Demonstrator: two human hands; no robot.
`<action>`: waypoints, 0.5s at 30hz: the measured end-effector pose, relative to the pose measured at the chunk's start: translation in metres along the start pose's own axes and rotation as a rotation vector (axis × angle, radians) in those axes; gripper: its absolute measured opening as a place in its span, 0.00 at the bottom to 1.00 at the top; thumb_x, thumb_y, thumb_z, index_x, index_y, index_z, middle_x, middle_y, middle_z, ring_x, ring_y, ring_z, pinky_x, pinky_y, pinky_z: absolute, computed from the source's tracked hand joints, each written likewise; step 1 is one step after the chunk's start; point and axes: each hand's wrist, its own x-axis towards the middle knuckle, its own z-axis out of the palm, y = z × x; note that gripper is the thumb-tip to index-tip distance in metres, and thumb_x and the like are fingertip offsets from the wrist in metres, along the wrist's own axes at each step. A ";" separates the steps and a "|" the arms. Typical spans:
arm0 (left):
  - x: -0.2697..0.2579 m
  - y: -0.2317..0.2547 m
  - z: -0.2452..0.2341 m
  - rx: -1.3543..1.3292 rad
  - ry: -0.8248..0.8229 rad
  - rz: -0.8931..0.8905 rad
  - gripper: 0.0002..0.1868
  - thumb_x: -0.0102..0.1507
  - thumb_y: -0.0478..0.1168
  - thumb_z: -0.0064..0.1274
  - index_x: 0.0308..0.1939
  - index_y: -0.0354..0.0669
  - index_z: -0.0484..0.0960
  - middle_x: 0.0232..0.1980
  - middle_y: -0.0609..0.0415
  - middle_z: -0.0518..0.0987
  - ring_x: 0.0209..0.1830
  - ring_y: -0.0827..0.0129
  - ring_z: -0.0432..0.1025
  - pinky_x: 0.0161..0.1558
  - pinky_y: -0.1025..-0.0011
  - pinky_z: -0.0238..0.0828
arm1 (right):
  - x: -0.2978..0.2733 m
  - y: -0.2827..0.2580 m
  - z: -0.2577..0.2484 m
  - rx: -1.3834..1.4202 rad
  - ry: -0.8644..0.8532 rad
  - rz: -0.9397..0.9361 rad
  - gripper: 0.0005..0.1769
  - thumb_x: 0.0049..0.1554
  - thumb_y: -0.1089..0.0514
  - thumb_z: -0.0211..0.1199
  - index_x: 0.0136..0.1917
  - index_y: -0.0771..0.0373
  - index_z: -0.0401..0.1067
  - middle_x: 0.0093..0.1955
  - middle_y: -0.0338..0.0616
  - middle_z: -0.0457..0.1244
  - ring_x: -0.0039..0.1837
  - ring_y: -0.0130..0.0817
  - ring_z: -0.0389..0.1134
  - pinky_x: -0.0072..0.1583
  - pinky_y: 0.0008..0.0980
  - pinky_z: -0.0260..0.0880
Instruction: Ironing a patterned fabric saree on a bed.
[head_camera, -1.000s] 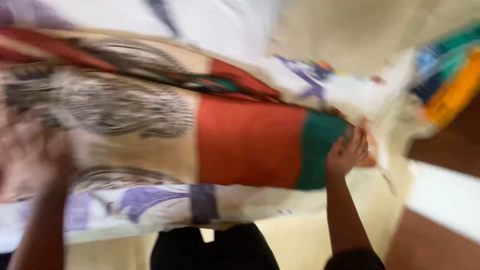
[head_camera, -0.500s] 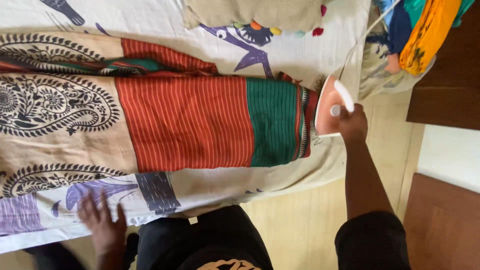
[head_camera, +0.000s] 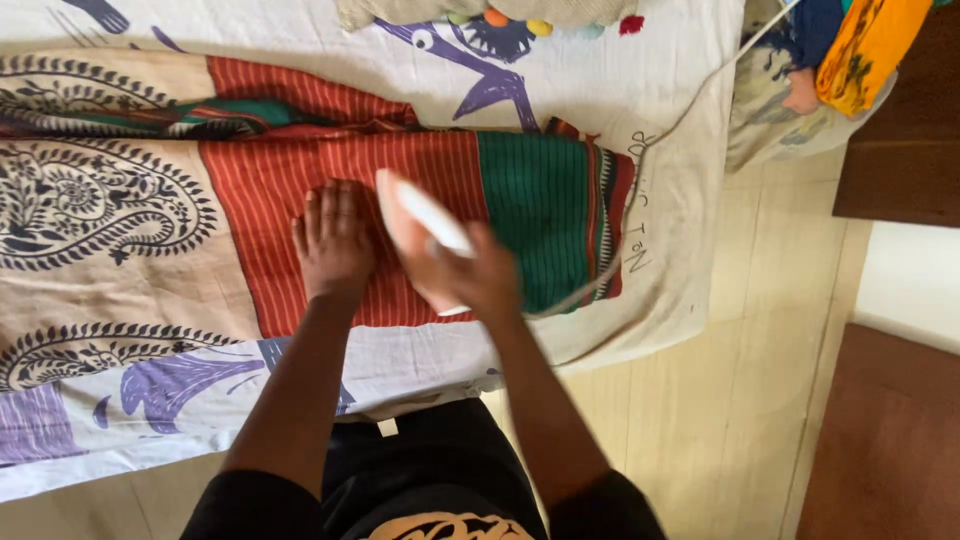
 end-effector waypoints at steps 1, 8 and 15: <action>0.001 -0.005 0.004 -0.039 0.061 -0.043 0.33 0.74 0.52 0.31 0.84 0.56 0.51 0.86 0.55 0.48 0.87 0.56 0.40 0.81 0.45 0.31 | 0.002 -0.020 0.012 -0.111 -0.027 0.063 0.36 0.53 0.28 0.63 0.59 0.58 0.70 0.47 0.53 0.71 0.48 0.47 0.74 0.49 0.46 0.75; -0.010 -0.041 0.015 0.019 0.189 -0.262 0.34 0.75 0.51 0.33 0.84 0.49 0.51 0.87 0.53 0.50 0.86 0.55 0.43 0.81 0.48 0.38 | 0.019 -0.068 0.029 -0.134 -0.455 0.256 0.37 0.60 0.26 0.46 0.61 0.59 0.70 0.48 0.56 0.72 0.49 0.53 0.77 0.52 0.51 0.74; -0.009 -0.041 0.021 0.024 0.165 -0.282 0.34 0.75 0.54 0.29 0.85 0.50 0.49 0.87 0.54 0.48 0.86 0.55 0.43 0.80 0.49 0.37 | 0.017 -0.032 0.026 -0.295 -0.124 0.159 0.32 0.59 0.29 0.50 0.56 0.59 0.72 0.46 0.59 0.71 0.49 0.61 0.72 0.51 0.59 0.71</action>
